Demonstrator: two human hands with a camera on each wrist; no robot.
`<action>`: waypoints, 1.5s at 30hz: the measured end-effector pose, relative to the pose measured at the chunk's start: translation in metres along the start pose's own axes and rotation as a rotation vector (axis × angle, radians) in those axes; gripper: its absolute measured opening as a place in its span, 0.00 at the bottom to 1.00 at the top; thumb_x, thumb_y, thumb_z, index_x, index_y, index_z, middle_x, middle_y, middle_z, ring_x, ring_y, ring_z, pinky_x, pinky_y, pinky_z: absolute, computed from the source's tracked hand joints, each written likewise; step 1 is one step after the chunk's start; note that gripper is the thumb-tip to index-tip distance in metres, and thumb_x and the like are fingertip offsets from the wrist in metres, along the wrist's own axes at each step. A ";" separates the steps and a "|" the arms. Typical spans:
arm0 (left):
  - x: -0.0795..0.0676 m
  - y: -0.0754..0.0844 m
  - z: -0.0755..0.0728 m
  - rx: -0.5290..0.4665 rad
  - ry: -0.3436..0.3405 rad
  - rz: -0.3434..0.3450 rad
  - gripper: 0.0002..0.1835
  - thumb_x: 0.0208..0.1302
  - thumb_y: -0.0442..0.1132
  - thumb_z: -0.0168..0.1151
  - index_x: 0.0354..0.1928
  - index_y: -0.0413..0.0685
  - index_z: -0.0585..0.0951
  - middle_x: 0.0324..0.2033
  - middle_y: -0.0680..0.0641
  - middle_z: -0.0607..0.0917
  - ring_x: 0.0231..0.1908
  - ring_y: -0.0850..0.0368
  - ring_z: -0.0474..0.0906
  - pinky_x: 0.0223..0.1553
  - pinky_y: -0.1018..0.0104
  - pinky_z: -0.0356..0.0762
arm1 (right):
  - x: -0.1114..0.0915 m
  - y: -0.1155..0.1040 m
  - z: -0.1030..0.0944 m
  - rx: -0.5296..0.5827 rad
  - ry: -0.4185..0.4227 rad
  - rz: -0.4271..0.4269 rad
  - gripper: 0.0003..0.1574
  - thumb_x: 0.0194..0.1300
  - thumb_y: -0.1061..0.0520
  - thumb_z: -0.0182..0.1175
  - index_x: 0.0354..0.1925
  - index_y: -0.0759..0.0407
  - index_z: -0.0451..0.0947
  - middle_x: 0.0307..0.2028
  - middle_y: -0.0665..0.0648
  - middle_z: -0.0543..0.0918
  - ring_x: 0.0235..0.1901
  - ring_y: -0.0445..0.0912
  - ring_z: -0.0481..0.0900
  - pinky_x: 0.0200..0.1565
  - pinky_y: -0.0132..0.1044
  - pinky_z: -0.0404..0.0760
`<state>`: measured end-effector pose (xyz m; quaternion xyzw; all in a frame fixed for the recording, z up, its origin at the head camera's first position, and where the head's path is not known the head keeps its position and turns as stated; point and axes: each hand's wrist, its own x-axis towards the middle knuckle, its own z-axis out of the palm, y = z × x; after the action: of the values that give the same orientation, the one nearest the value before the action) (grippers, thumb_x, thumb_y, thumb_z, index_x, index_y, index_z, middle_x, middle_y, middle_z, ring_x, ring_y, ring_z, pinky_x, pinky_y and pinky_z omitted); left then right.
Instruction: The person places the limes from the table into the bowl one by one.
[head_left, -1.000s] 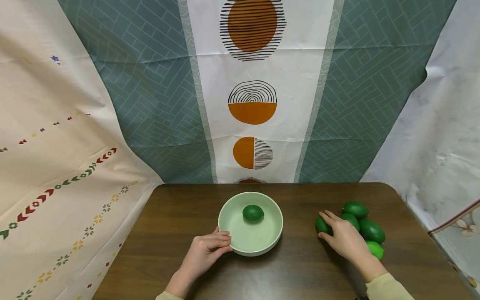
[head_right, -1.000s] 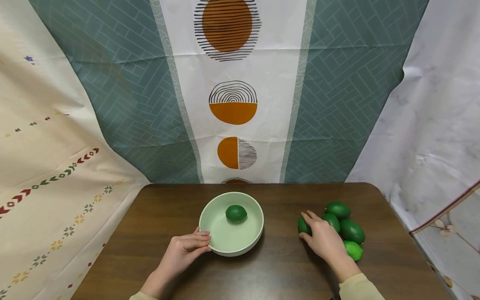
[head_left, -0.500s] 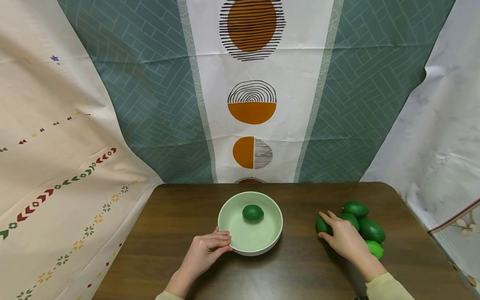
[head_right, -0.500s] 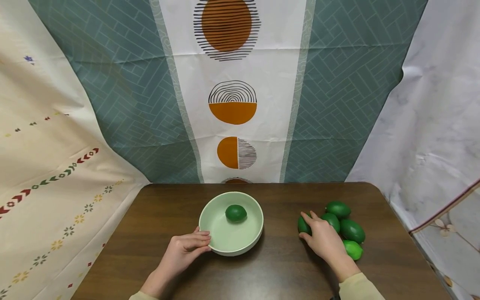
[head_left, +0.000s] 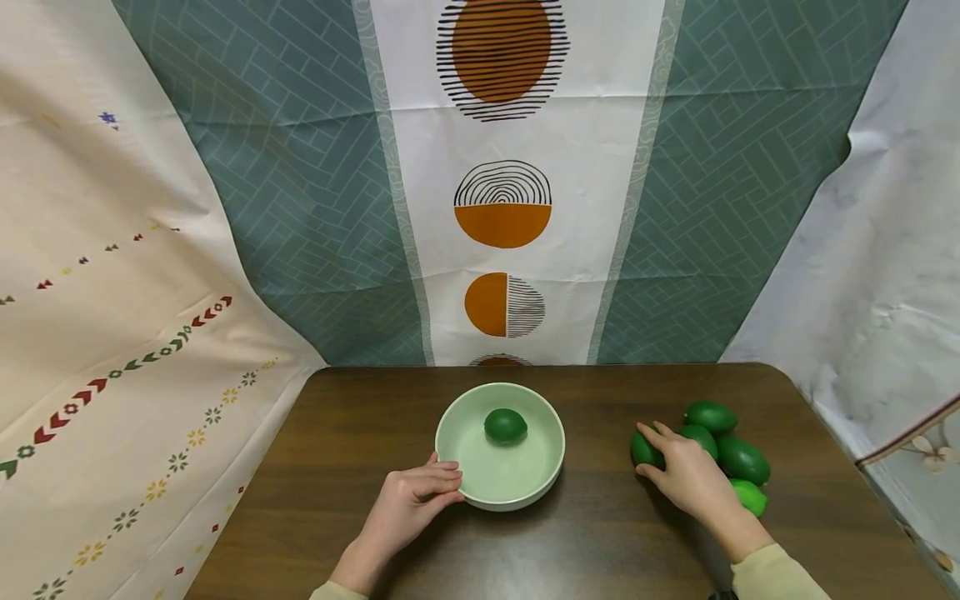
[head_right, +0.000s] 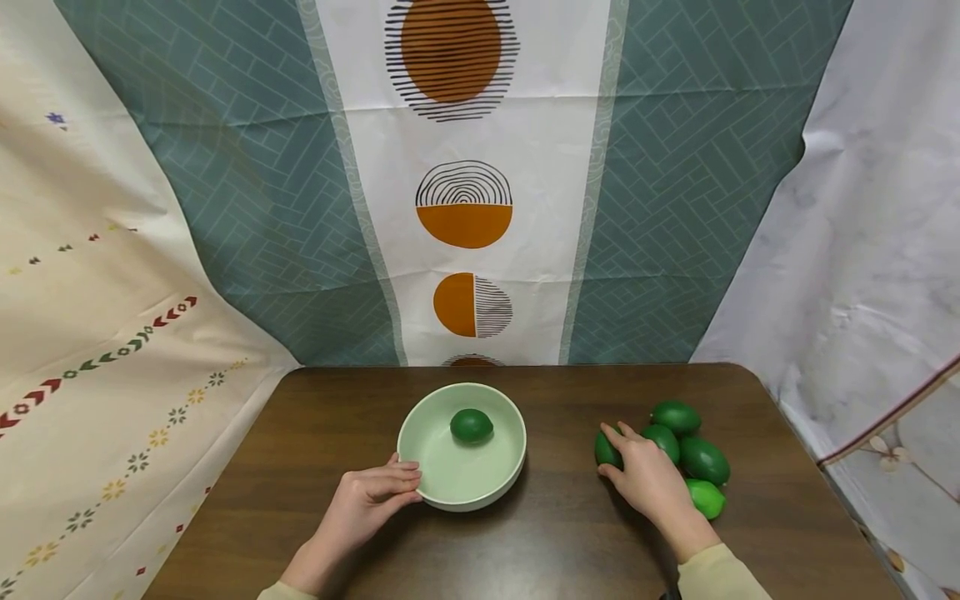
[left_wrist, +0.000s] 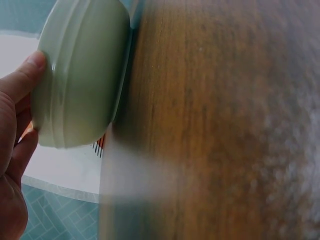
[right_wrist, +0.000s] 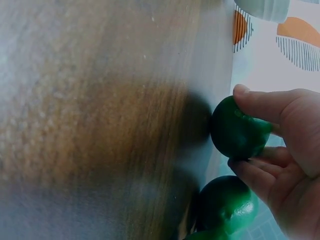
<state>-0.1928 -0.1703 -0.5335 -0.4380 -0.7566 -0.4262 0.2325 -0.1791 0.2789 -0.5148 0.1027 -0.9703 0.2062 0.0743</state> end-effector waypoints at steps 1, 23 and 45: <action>0.000 0.000 0.000 0.000 0.000 -0.001 0.13 0.50 0.24 0.83 0.40 0.37 0.93 0.39 0.41 0.93 0.45 0.44 0.92 0.67 0.57 0.78 | 0.000 0.000 0.000 0.000 -0.001 0.000 0.45 0.62 0.54 0.80 0.71 0.69 0.76 0.67 0.81 0.75 0.49 0.71 0.87 0.45 0.63 0.91; -0.001 -0.001 0.000 -0.014 0.008 0.003 0.13 0.50 0.24 0.83 0.39 0.38 0.94 0.39 0.41 0.93 0.44 0.44 0.92 0.68 0.58 0.77 | -0.001 0.001 0.001 0.034 -0.027 0.008 0.45 0.63 0.55 0.79 0.72 0.69 0.74 0.68 0.83 0.72 0.40 0.64 0.90 0.36 0.52 0.93; -0.001 0.000 0.000 -0.018 0.002 -0.004 0.13 0.51 0.24 0.83 0.39 0.37 0.93 0.39 0.41 0.93 0.45 0.44 0.92 0.68 0.58 0.77 | -0.002 0.000 0.002 0.026 0.008 -0.004 0.44 0.61 0.56 0.81 0.71 0.68 0.77 0.67 0.80 0.75 0.42 0.64 0.90 0.39 0.54 0.93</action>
<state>-0.1924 -0.1704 -0.5343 -0.4379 -0.7535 -0.4338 0.2286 -0.1773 0.2787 -0.5168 0.1047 -0.9670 0.2192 0.0769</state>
